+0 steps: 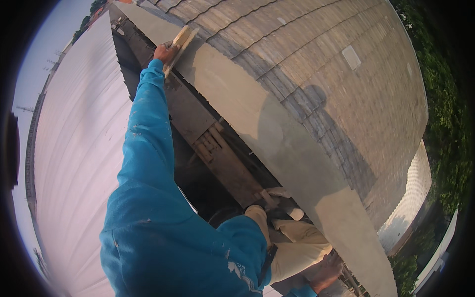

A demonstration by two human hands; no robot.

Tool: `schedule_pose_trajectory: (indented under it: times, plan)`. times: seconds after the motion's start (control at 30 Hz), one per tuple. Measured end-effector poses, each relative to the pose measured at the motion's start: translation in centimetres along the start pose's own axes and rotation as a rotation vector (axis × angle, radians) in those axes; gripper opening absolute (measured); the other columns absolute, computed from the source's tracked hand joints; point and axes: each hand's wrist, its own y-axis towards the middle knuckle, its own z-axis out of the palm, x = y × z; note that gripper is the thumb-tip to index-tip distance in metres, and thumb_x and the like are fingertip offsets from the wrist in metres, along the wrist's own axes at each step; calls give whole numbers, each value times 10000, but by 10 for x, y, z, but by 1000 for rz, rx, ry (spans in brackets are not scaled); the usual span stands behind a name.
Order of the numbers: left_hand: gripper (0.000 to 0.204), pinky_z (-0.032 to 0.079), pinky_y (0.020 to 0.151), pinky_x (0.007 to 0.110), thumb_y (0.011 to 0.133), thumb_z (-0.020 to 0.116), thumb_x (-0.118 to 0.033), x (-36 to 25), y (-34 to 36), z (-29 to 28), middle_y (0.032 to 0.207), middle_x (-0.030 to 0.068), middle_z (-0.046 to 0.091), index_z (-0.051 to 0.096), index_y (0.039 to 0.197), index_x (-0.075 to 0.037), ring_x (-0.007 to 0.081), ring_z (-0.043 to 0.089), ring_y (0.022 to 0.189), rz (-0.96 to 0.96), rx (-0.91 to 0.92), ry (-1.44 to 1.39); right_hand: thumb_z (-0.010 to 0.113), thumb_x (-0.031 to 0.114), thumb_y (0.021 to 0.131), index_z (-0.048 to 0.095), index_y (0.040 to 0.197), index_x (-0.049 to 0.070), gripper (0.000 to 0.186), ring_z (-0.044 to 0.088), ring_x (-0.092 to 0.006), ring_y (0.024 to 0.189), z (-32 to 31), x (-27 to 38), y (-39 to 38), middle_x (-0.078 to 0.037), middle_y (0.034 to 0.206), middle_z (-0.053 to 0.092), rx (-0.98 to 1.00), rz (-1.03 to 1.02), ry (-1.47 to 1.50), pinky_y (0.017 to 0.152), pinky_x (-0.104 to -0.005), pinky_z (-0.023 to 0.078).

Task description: The person scoops cement from a bucket using a trowel and applies it to a roof edge, smoothing the surface with a wooden float. The person repeatedly scoops and spreads cement along the roof edge.

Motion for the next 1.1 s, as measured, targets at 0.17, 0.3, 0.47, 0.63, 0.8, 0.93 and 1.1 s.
schedule_pose_trajectory:
  times: [0.17,0.3,0.47,0.63,0.8,0.93,1.1]
  plan:
    - [566,495,919,427,871,605,-497,30,27,7,1149,232,668,666,1194,-37,385,635,1073,-37,-5,-10,337,379,1059,193,1511,-46,637,313,-352,1439,-3,5,-3,-208,1593,207,-28,39,44,1108,-516,400]
    - [546,499,916,424,863,622,-486,27,38,14,1132,212,681,676,1187,-50,375,645,1058,5,18,46,343,364,1054,209,1502,-46,622,312,-341,1439,16,21,-9,-200,1580,234,-84,106,58,1100,-516,407]
    - [527,506,892,409,838,673,-492,12,34,5,1074,197,705,708,1147,-67,341,672,1005,34,189,-34,346,267,1051,250,1481,-53,545,334,-330,1427,11,19,-11,-191,1540,326,-69,65,141,1073,-505,439]
    - [559,506,873,394,833,703,-507,-32,-23,3,1048,170,721,699,1193,-79,291,681,956,124,176,-117,358,243,1050,229,1478,-71,547,308,-385,1429,13,24,-15,-214,1559,260,-77,86,153,1080,-528,432]
    - [580,516,845,386,846,692,-521,-113,-115,14,1008,182,723,702,1176,-44,296,686,932,246,221,-120,308,204,1051,181,1502,-55,535,257,-390,1453,7,18,-11,-220,1578,207,-65,89,245,1116,-575,380]
    - [591,519,811,437,855,666,-514,-195,-193,21,938,240,691,703,1093,26,369,665,880,474,160,-47,318,276,1054,130,1525,-48,602,244,-387,1460,-6,6,-6,-217,1595,171,11,70,254,1118,-573,369]
    - [429,505,768,452,804,707,-430,-307,-303,39,840,196,670,714,889,-10,358,655,825,577,116,-310,334,297,1046,99,1536,-44,641,289,-395,1442,-10,-6,-6,-226,1603,142,89,-43,271,1096,-568,394]
